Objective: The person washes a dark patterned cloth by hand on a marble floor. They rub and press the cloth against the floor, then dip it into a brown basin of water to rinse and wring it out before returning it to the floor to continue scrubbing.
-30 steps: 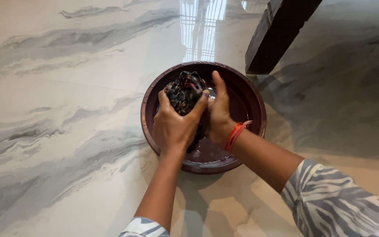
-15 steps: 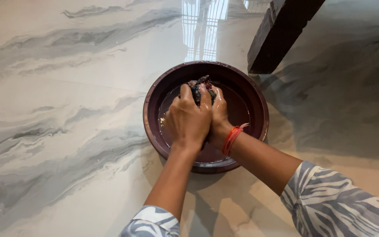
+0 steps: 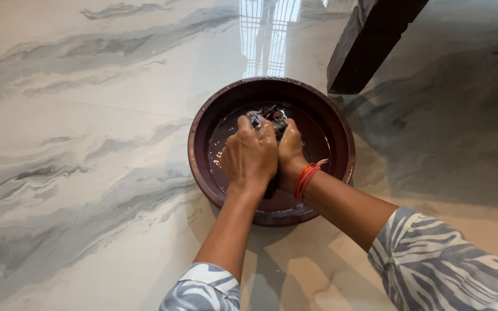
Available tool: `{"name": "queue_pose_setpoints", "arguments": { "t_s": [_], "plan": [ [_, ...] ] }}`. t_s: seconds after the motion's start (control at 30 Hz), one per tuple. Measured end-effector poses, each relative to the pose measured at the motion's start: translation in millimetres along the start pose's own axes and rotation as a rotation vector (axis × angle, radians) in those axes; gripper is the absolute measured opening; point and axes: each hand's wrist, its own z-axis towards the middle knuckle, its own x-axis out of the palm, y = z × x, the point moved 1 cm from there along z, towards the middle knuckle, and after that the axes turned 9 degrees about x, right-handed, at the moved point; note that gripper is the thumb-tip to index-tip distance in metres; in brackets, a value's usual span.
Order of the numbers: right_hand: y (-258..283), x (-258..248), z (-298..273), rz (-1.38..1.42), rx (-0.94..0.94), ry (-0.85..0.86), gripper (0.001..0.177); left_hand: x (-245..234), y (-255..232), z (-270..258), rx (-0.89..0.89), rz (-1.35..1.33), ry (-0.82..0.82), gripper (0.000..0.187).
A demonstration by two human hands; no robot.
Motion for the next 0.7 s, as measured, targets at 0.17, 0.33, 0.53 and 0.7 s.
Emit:
{"name": "queue_pose_setpoints", "arguments": {
  "t_s": [0.17, 0.33, 0.53, 0.7],
  "plan": [
    [2.7, 8.1, -2.5, 0.059, 0.023, 0.080, 0.052, -6.0, 0.7, 3.4, -0.041, 0.008, 0.022, 0.046],
    [19.0, 27.8, -24.0, -0.007, -0.038, 0.174, 0.049, -19.9, 3.7, 5.6, -0.068, -0.048, -0.007, 0.049],
    [38.7, 35.4, -36.5, -0.005, -0.135, 0.224, 0.045, -24.4, 13.4, 6.3, -0.099, -0.053, 0.043, 0.055],
    [39.0, 33.3, -40.4, -0.223, -0.357, 0.142, 0.060, -27.8, 15.4, 4.6, 0.002, -0.077, 0.055, 0.091]
  ]
}}
